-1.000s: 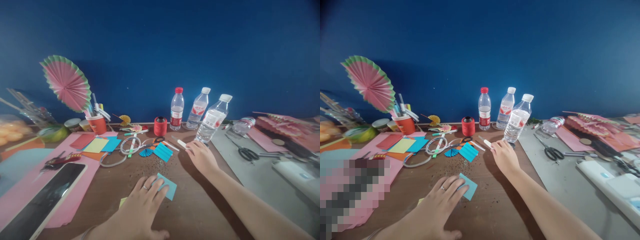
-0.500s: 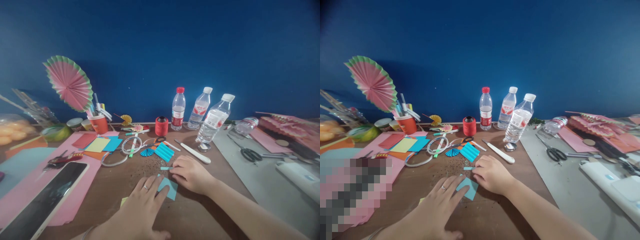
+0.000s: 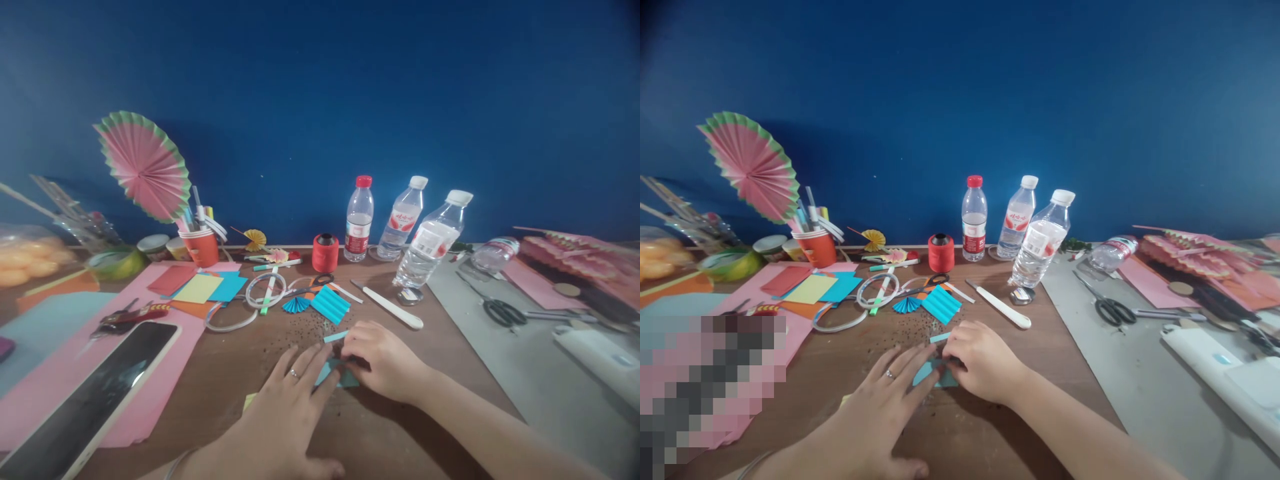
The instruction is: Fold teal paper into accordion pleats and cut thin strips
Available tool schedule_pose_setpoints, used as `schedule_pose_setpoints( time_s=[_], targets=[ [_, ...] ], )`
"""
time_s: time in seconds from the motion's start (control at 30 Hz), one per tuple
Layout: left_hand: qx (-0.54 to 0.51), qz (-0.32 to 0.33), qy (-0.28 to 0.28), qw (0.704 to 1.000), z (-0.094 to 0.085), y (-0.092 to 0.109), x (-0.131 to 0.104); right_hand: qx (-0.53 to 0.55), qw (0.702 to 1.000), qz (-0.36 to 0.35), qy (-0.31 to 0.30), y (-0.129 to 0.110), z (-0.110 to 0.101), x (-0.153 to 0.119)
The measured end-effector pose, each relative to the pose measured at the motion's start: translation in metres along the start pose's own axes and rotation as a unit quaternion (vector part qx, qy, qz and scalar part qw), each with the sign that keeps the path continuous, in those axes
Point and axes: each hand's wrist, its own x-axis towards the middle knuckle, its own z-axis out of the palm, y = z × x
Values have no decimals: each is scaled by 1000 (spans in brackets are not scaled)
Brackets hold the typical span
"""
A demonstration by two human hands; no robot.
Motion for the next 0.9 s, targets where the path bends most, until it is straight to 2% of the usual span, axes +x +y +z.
schedule_pose_setpoints(
  time_s=[0.23, 0.37, 0.67, 0.9],
  targets=[
    [6, 11, -25, 1000, -3, 1, 0, -8, 999, -28, -14, 4, 1, -2],
    [15, 20, -14, 1000, 1, 2, -1, -30, 998, -51, -15, 6, 0, -3],
    [8, -17, -4, 1000, 0, 3, -1, -82, 992, -86, -29, 2, -4, -3],
    [15, -57, -18, 998, -3, 7, -1, -97, 989, -99, -44, 3, -5, -1]
  ],
)
